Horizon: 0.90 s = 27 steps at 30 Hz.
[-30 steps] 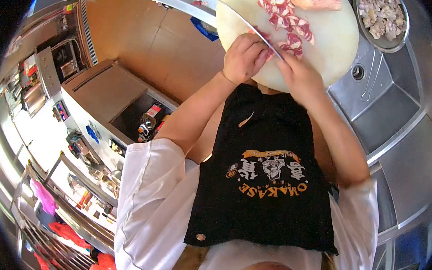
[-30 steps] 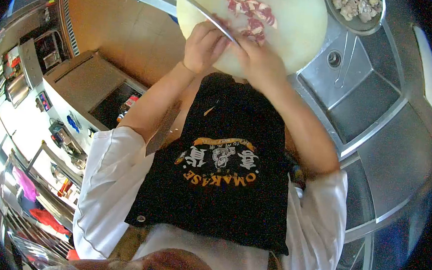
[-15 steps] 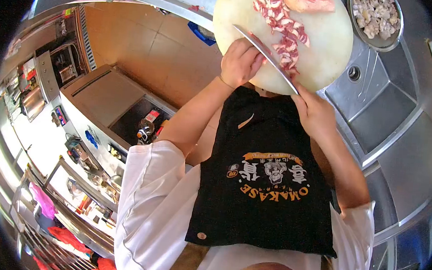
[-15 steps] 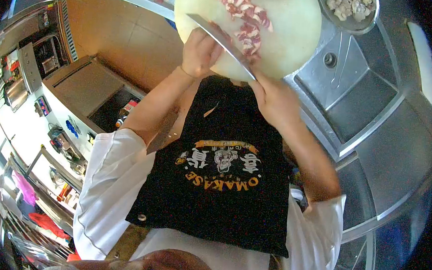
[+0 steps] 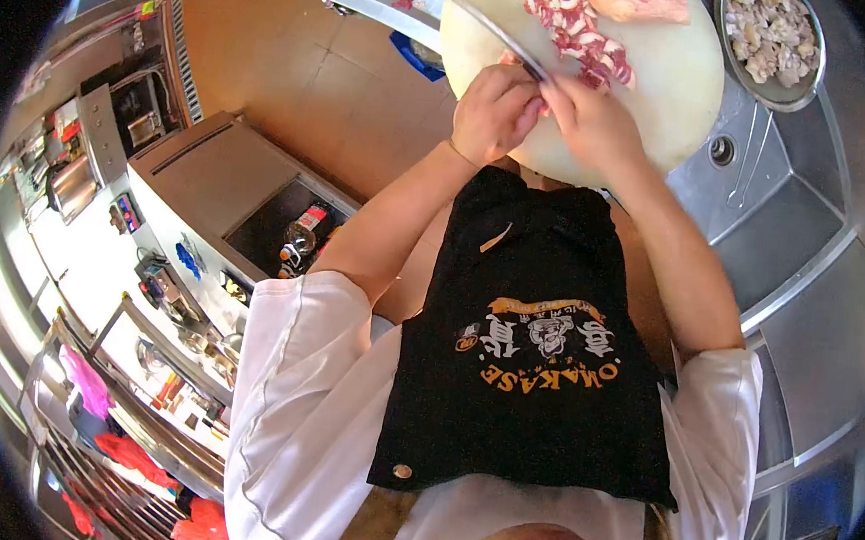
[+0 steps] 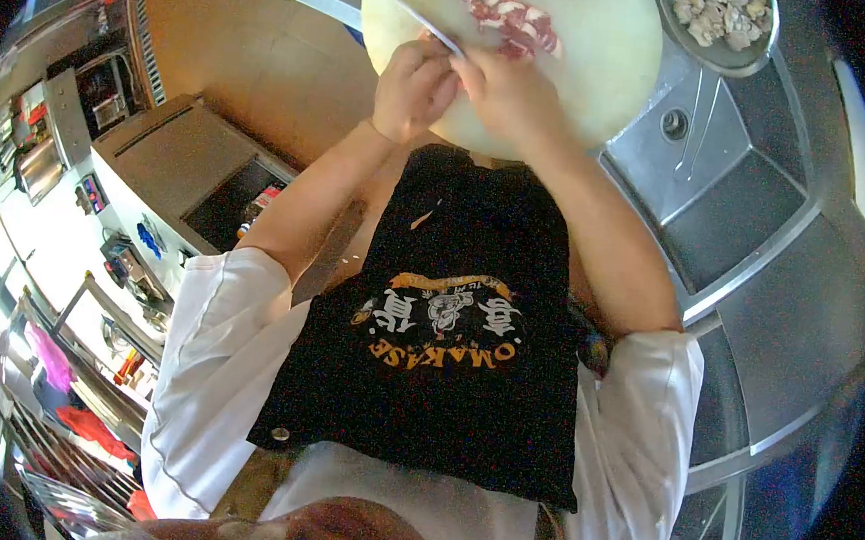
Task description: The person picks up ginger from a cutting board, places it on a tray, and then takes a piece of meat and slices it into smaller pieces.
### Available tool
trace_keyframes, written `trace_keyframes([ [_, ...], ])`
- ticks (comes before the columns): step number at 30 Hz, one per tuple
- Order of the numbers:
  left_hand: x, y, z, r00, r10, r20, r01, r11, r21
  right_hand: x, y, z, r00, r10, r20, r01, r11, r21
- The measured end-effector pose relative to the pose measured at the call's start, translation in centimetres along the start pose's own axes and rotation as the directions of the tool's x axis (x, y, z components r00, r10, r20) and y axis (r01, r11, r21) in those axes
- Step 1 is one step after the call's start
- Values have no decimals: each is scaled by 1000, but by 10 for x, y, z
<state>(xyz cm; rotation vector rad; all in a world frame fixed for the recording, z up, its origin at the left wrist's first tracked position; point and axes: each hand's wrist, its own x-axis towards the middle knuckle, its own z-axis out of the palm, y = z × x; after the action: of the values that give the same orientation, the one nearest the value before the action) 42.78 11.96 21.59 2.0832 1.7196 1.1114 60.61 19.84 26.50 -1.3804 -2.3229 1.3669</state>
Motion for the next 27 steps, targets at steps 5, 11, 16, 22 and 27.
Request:
trace_keyframes([
  [5, 1, 6, 1, 999, -17, -50, 16, 1000, -24, -12, -5, -18, 992, 53, -113, -40, 993, 111],
  [11, -5, 7, 0, 1000, 19, -6, -19, 999, 38, -123, -11, -45, 993, 120, 17, -119, 992, -52],
  [16, -3, 5, -2, 998, 31, 48, -32, 999, 31, -122, -1, -32, 995, 99, -13, -99, 992, -80],
  [22, 2, 3, 0, 999, 15, 41, -18, 997, 68, -79, -19, -27, 990, 130, 59, -127, 990, -60],
  [27, -1, 5, -1, 1000, -22, 19, 22, 1000, 4, -109, -6, -25, 987, 140, -74, -132, 986, 105],
])
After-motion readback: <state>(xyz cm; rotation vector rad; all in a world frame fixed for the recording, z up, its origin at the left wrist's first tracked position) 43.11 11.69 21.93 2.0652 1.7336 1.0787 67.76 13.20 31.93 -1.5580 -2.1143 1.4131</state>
